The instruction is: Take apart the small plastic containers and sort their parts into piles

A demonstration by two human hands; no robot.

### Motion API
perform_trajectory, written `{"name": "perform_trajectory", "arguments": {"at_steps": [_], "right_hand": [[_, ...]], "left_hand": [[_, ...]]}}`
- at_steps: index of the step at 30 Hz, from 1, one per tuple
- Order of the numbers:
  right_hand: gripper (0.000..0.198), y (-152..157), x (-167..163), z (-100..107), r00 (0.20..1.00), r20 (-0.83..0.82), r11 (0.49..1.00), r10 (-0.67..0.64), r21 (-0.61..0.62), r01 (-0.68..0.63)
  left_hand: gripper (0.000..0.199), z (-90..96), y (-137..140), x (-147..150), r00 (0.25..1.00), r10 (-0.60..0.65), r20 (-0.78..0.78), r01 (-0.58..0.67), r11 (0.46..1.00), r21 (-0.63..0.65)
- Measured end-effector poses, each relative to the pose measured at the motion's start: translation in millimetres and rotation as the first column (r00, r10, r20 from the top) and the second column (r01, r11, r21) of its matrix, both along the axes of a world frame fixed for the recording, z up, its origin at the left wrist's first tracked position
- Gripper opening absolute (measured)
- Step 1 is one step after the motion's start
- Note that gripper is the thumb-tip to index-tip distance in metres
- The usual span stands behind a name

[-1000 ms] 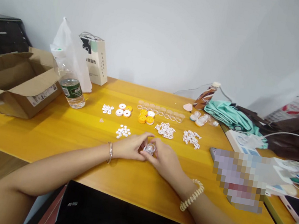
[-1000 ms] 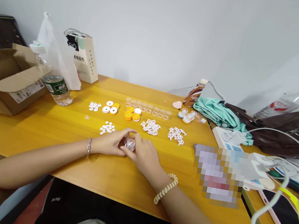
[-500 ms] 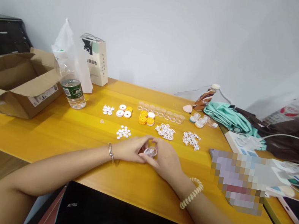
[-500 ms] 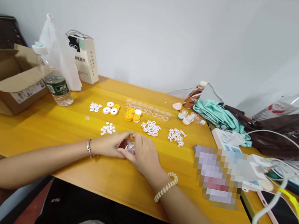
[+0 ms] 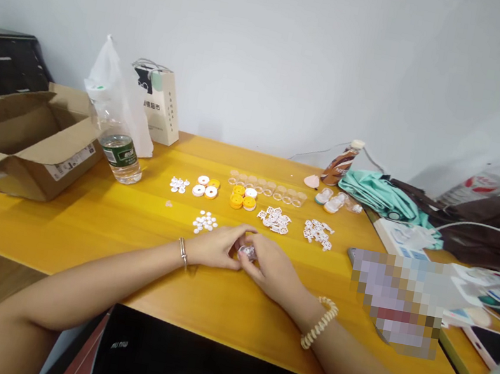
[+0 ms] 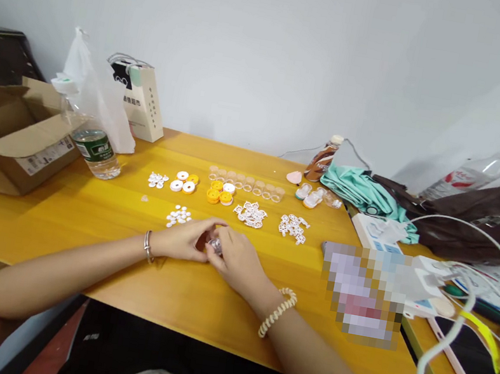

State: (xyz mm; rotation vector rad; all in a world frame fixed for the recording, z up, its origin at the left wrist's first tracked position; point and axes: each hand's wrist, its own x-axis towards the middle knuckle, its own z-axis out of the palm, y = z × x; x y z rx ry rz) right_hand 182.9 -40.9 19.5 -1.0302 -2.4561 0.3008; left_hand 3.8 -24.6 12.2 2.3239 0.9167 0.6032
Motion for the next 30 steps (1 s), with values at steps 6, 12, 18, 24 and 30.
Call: {"name": "perform_trajectory", "arguments": {"at_steps": [6,12,18,24,30], "right_hand": [[0.029,3,4,-2,0.981,-0.181,0.998,-0.066,-0.017,0.064],[0.039,29,26,-1,0.814,-0.516,0.961,-0.267,-0.081,0.264],[0.021,75,65,-10,0.619,-0.616,0.864,-0.487,-0.237,0.444],[0.019,92,73,-6,0.550,-0.631,0.809,-0.547,-0.231,0.540],[0.018,91,75,1,0.488,-0.704,0.821,-0.516,-0.244,0.516]], "left_hand": [[0.059,0.2,-1,0,1.000,0.021,0.003,-0.020,1.000,-0.017],[0.064,0.6,-1,-1,1.000,0.024,0.006,-0.024,0.999,-0.042],[0.062,-0.5,-2,-1,1.000,0.024,-0.006,-0.024,1.000,-0.010],[0.062,-0.5,-3,-4,1.000,-0.008,0.003,0.008,1.000,0.021],[0.063,-2.1,-1,-5,1.000,-0.008,0.012,0.007,1.000,0.007]]}}
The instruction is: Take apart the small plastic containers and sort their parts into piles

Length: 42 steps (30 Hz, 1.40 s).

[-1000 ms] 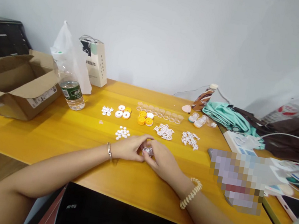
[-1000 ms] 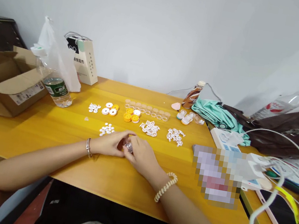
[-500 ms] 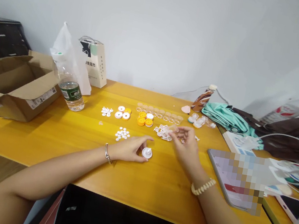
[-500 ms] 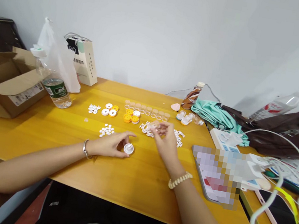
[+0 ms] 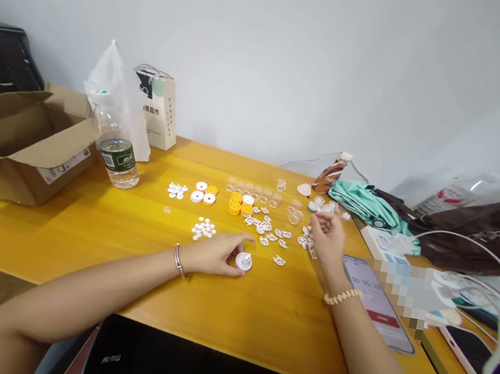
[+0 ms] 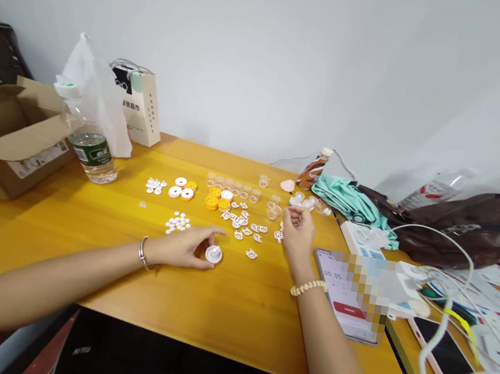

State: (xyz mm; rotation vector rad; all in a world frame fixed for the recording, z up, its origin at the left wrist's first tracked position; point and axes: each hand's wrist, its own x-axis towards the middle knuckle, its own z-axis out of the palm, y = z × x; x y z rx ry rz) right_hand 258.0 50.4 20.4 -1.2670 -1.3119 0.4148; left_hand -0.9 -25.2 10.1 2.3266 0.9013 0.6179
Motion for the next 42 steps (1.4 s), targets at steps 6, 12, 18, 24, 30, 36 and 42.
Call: {"name": "perform_trajectory", "arguments": {"at_steps": [6,12,18,24,30,36,42], "right_hand": [[0.020,-3,13,9,0.998,-0.016,0.998,-0.055,0.033,0.056],[0.024,40,7,33,0.923,0.383,0.994,-0.043,-0.079,0.079],[0.019,134,-15,38,0.826,0.563,0.961,0.034,-0.245,0.127],[0.041,183,-31,26,0.739,0.670,0.913,0.073,-0.343,0.221],[0.043,202,-30,19,0.654,0.730,0.872,0.198,-0.436,0.222],[0.038,189,-19,27,0.582,0.760,0.871,0.289,-0.461,0.170],[0.034,143,-11,42,0.491,0.754,0.864,0.437,-0.503,0.003]], "left_hand": [[0.063,-0.7,0,1,1.000,0.008,0.005,-0.008,1.000,-0.013],[0.061,0.5,-1,3,1.000,0.009,-0.006,-0.009,1.000,0.011],[0.057,2.1,-2,1,1.000,-0.015,0.010,0.014,0.999,0.048],[0.054,0.9,0,0,0.999,-0.032,0.027,0.031,0.999,0.044],[0.054,-2.3,4,-3,0.998,-0.048,0.038,0.047,0.999,0.027],[0.051,-0.2,2,-3,0.998,-0.052,0.037,0.050,0.998,0.049],[0.053,-1.3,2,-2,0.997,-0.061,0.038,0.058,0.995,0.076]]}}
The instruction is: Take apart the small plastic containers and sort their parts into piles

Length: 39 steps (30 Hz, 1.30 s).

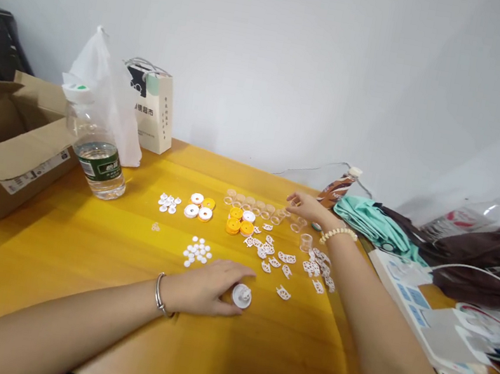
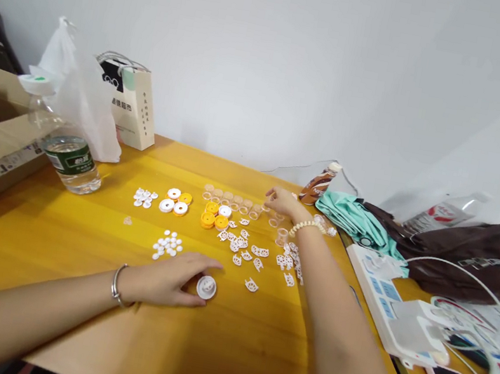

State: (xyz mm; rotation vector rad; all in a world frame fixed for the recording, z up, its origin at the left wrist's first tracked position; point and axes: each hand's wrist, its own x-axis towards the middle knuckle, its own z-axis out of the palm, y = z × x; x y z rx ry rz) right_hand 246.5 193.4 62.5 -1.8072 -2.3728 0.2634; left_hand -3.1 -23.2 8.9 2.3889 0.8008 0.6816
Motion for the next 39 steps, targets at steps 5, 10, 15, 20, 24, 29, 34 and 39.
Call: {"name": "perform_trajectory", "arguments": {"at_steps": [5,10,15,20,24,29,34,39], "right_hand": [[0.037,-31,-4,2,0.997,0.015,0.997,0.071,-0.022,-0.071],[0.034,-42,-2,6,0.997,0.006,0.996,0.071,0.048,-0.071],[0.026,-58,26,15,0.997,-0.037,0.988,-0.065,0.137,0.069],[0.032,-80,44,2,0.990,0.037,0.990,-0.136,-0.037,0.137],[0.028,-84,40,-15,0.987,-0.025,0.985,-0.159,-0.079,0.156],[0.036,-83,36,-19,0.969,-0.137,0.979,-0.204,-0.058,0.198],[0.031,-84,43,-9,0.962,-0.151,0.956,-0.227,0.154,0.249],[0.017,-72,45,-8,0.975,-0.006,0.960,-0.221,0.175,0.219]], "left_hand": [[0.053,-2.8,0,0,1.000,0.000,0.001,0.000,1.000,0.016],[0.053,-2.0,0,-1,1.000,-0.010,0.002,0.010,1.000,0.026],[0.053,-1.4,1,0,1.000,-0.017,-0.009,0.018,0.999,0.041],[0.053,-2.1,1,1,1.000,-0.006,-0.028,0.007,0.999,0.042],[0.055,-1.0,0,1,0.999,-0.005,-0.033,0.006,1.000,0.030],[0.054,0.2,0,2,0.999,0.000,-0.038,0.001,0.999,0.035],[0.054,0.3,0,1,1.000,-0.001,-0.031,0.002,1.000,0.029],[0.056,-0.1,0,1,1.000,-0.001,-0.025,0.001,1.000,0.018]]}}
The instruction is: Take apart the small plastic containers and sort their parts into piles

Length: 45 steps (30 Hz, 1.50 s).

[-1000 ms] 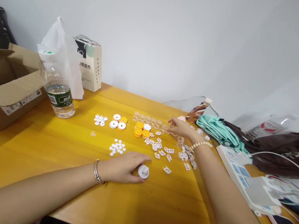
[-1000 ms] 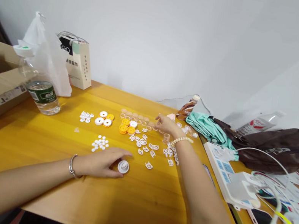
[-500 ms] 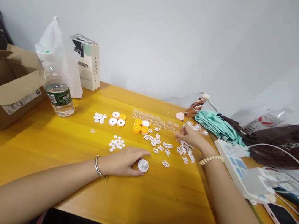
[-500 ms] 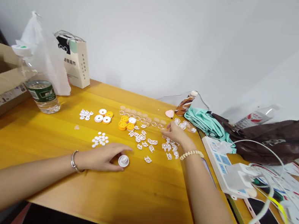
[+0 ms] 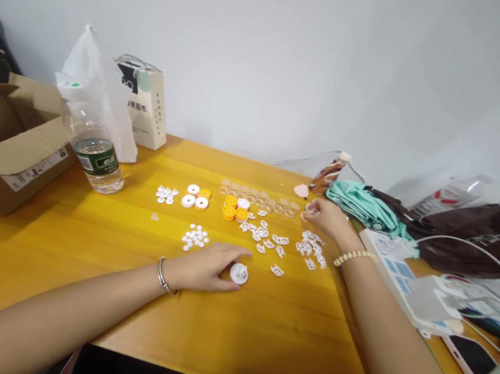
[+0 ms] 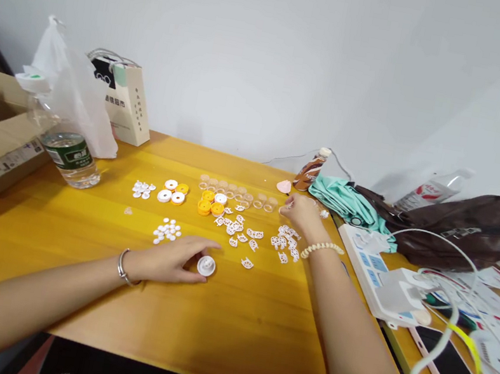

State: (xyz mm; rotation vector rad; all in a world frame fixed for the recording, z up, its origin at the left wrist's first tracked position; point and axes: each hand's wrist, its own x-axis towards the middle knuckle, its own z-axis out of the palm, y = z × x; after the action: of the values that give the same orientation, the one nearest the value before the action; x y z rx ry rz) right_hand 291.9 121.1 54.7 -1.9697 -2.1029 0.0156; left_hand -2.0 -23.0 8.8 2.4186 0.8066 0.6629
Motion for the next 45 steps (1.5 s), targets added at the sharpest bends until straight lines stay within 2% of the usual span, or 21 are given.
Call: {"name": "perform_trajectory", "arguments": {"at_steps": [6,8,10,12,13,14,15,17,20,23,27,33,38,41,43,45], "right_hand": [[0.026,12,-3,-8,1.000,-0.005,1.000,0.005,-0.011,-0.005],[0.031,6,-6,-5,1.000,-0.031,0.997,0.007,0.075,-0.005],[0.032,-11,-13,2,0.995,-0.094,0.968,0.033,0.252,-0.008],[0.022,-41,-27,6,0.975,-0.180,0.921,0.130,0.386,-0.052],[0.019,-59,-37,6,0.953,-0.207,0.904,0.223,0.409,-0.123],[0.021,-78,-48,5,0.921,-0.233,0.899,0.313,0.386,-0.208],[0.024,-97,-59,1,0.886,-0.234,0.895,0.400,0.307,-0.323],[0.031,-130,-80,-9,0.849,-0.169,0.863,0.501,0.176,-0.474],[0.036,-157,-101,-28,0.843,-0.073,0.845,0.533,0.087,-0.527],[0.030,-160,-109,-41,0.850,-0.025,0.850,0.526,0.053,-0.524],[0.019,-156,-108,-49,0.830,0.058,0.827,0.554,0.073,-0.557],[0.022,-156,-107,-53,0.786,0.157,0.773,0.598,0.148,-0.617],[0.025,-159,-103,-46,0.785,0.111,0.723,0.609,0.328,-0.608],[0.026,-160,-98,-38,0.812,-0.069,0.762,0.579,0.399,-0.509],[0.024,-158,-95,-35,0.797,-0.254,0.818,0.548,0.365,-0.446],[0.020,-154,-92,-34,0.743,-0.434,0.859,0.509,0.313,-0.406]], "left_hand": [[0.057,1.4,-1,0,1.000,0.008,-0.014,-0.008,1.000,-0.015],[0.056,2.3,-2,0,1.000,0.017,-0.020,-0.018,0.999,-0.030],[0.053,2.8,-2,0,0.999,0.031,-0.011,-0.032,0.997,-0.066],[0.045,2.9,-2,1,0.999,0.048,0.010,-0.046,0.992,-0.120],[0.039,2.8,-2,1,0.998,0.054,0.018,-0.051,0.988,-0.148],[0.034,2.7,-3,2,0.998,0.062,0.024,-0.057,0.984,-0.169],[0.030,2.4,-3,3,0.997,0.070,0.026,-0.065,0.981,-0.182],[0.025,1.5,-4,6,0.995,0.091,0.027,-0.085,0.980,-0.179],[0.021,-0.4,-6,10,0.990,0.136,0.034,-0.131,0.985,-0.115],[0.019,-1.3,-8,14,0.987,0.158,0.035,-0.155,0.986,-0.064],[0.017,-0.3,-9,16,0.988,0.152,0.028,-0.151,0.987,-0.057],[0.016,0.8,-9,17,0.992,0.128,0.016,-0.127,0.990,-0.061],[0.016,1.7,-7,15,0.991,0.134,0.004,-0.133,0.987,-0.087],[0.019,1.7,-7,14,0.984,0.175,0.011,-0.174,0.981,-0.083],[0.025,1.3,-7,14,0.981,0.194,0.020,-0.192,0.978,-0.085],[0.030,1.1,-7,14,0.982,0.188,0.025,-0.184,0.977,-0.104]]}}
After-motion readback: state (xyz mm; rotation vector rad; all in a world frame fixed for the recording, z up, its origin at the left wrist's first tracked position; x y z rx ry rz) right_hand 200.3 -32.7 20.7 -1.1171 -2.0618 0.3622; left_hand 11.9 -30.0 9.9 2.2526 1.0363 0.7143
